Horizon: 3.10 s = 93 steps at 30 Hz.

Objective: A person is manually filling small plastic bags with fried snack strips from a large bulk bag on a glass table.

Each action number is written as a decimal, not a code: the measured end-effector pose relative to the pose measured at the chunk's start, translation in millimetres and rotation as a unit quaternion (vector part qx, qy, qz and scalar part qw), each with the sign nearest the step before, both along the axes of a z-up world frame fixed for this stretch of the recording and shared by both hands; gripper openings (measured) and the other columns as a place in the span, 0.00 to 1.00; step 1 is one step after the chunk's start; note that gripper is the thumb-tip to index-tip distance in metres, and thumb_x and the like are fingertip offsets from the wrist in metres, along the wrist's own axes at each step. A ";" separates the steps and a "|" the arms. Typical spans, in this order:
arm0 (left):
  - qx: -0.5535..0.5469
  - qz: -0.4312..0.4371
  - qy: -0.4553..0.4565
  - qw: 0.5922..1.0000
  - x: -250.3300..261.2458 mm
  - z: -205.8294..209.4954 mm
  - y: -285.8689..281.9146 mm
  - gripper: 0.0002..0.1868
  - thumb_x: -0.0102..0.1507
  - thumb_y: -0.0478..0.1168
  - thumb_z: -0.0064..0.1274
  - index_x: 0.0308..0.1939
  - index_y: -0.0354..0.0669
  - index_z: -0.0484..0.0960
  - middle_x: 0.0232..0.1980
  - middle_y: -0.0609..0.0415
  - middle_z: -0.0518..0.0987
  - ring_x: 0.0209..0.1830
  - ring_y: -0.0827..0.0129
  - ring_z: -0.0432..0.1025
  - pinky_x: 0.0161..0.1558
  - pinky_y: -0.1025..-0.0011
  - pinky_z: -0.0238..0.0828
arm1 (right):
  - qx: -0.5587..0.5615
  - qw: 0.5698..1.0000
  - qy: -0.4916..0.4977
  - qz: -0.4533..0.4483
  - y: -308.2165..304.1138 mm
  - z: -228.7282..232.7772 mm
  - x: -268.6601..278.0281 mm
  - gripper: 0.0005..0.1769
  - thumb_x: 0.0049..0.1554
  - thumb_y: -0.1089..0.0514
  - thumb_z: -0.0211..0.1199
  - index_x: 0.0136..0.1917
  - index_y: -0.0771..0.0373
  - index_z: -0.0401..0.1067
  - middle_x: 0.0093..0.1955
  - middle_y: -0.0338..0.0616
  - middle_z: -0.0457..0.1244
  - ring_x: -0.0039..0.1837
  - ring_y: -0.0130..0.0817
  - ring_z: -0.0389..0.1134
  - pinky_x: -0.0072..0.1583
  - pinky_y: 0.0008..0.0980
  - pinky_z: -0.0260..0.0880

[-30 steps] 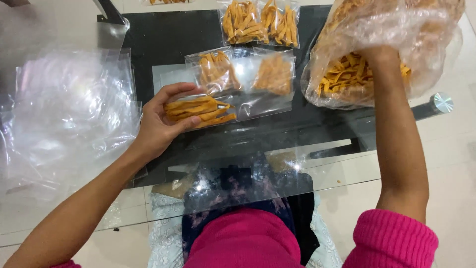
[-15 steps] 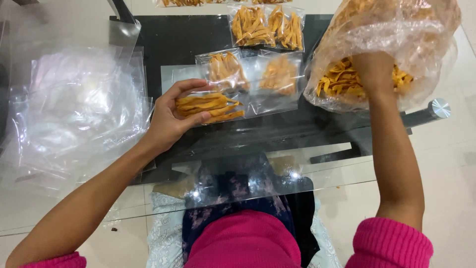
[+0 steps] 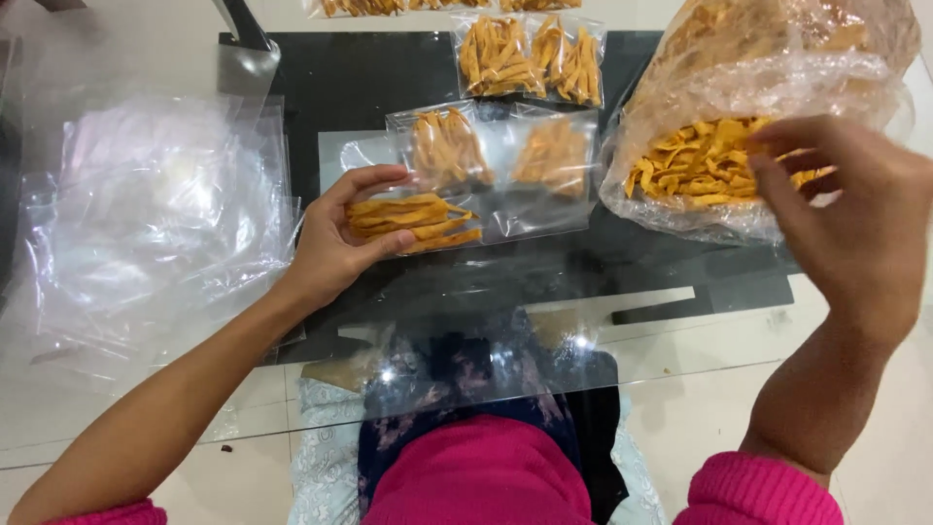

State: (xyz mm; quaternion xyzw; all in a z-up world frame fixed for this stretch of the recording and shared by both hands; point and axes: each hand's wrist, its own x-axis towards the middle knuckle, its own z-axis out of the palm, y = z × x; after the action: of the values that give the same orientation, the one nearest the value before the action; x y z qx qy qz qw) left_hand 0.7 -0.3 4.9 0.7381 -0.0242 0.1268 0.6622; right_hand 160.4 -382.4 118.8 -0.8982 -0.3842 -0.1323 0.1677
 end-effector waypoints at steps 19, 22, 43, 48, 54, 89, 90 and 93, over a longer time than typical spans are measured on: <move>-0.021 -0.010 -0.043 0.999 -1.0 -3.0 1.8 0.30 0.61 0.35 0.64 0.66 0.43 0.69 0.67 0.48 0.74 0.74 0.59 0.69 0.66 0.63 0.80 | 0.197 0.888 0.352 0.223 89.1 -11.4 6.0 0.10 0.60 0.67 0.67 0.55 0.70 0.73 0.50 0.51 0.70 0.45 0.30 0.74 0.48 0.21 0.79; -0.027 -0.017 -0.031 0.999 2.8 -8.8 4.0 0.34 0.58 0.33 0.66 0.66 0.43 0.70 0.67 0.46 0.75 0.72 0.55 0.69 0.65 0.63 0.77 | 0.198 0.864 0.393 0.247 100.4 -14.6 1.6 0.14 0.55 0.68 0.68 0.56 0.70 0.75 0.47 0.54 0.71 0.43 0.35 0.75 0.45 0.27 0.81; -0.041 -0.161 0.052 0.985 6.2 -3.6 1.9 0.38 0.57 0.26 0.62 0.71 0.43 0.69 0.58 0.40 0.82 0.56 0.55 0.79 0.53 0.64 0.84 | 0.018 0.765 0.518 0.382 117.2 -57.4 -17.3 0.32 0.66 0.57 0.49 0.81 0.57 0.50 0.81 0.56 0.53 0.68 0.57 0.70 0.63 0.57 0.73; -0.037 -0.081 0.038 0.995 2.2 -3.9 -1.9 0.42 0.54 0.27 0.67 0.71 0.45 0.69 0.67 0.42 0.76 0.63 0.48 0.75 0.55 0.59 0.83 | 0.045 0.814 0.458 0.354 106.4 -39.3 -4.7 0.28 0.66 0.56 0.46 0.77 0.62 0.58 0.73 0.57 0.63 0.63 0.52 0.73 0.61 0.55 0.77; -0.113 0.017 -0.056 0.992 6.5 -20.4 7.2 0.35 0.62 0.32 0.63 0.71 0.50 0.66 0.77 0.51 0.65 0.79 0.58 0.62 0.71 0.57 0.76 | 0.152 0.915 0.246 0.281 62.1 -11.5 36.6 0.17 0.70 0.74 0.46 0.71 0.77 0.61 0.61 0.63 0.66 0.58 0.47 0.74 0.61 0.35 0.79; -0.038 0.020 -0.054 0.998 2.9 -16.4 3.7 0.33 0.65 0.35 0.62 0.72 0.49 0.65 0.77 0.50 0.62 0.80 0.55 0.63 0.72 0.58 0.75 | -0.384 0.862 -0.300 -0.141 9.6 -169.9 163.5 0.27 0.59 0.65 0.54 0.24 0.42 0.56 0.26 0.22 0.40 0.33 0.17 0.40 0.38 0.23 0.46; -0.039 0.020 -0.054 0.998 2.9 -16.9 3.2 0.33 0.65 0.35 0.62 0.72 0.49 0.65 0.77 0.50 0.62 0.80 0.55 0.63 0.72 0.58 0.75 | -0.385 0.862 -0.300 -0.141 10.6 -172.5 164.9 0.27 0.59 0.65 0.54 0.24 0.42 0.56 0.26 0.22 0.40 0.33 0.17 0.40 0.38 0.23 0.46; -0.037 0.021 -0.054 0.998 1.9 -15.1 3.1 0.33 0.65 0.36 0.63 0.71 0.49 0.65 0.77 0.50 0.62 0.79 0.56 0.63 0.72 0.59 0.75 | -0.253 0.953 -0.060 -0.154 19.2 -168.9 163.0 0.25 0.69 0.56 0.44 0.42 0.68 0.78 0.52 0.64 0.67 0.60 0.64 0.59 0.62 0.58 0.54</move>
State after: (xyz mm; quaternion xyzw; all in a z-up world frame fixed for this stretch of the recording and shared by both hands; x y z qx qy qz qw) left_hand 2.6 2.9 -10.2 0.7057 -0.0398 0.1811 0.6838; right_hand 323.3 -363.2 -50.0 -0.9498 -0.2716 -0.1085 -0.1108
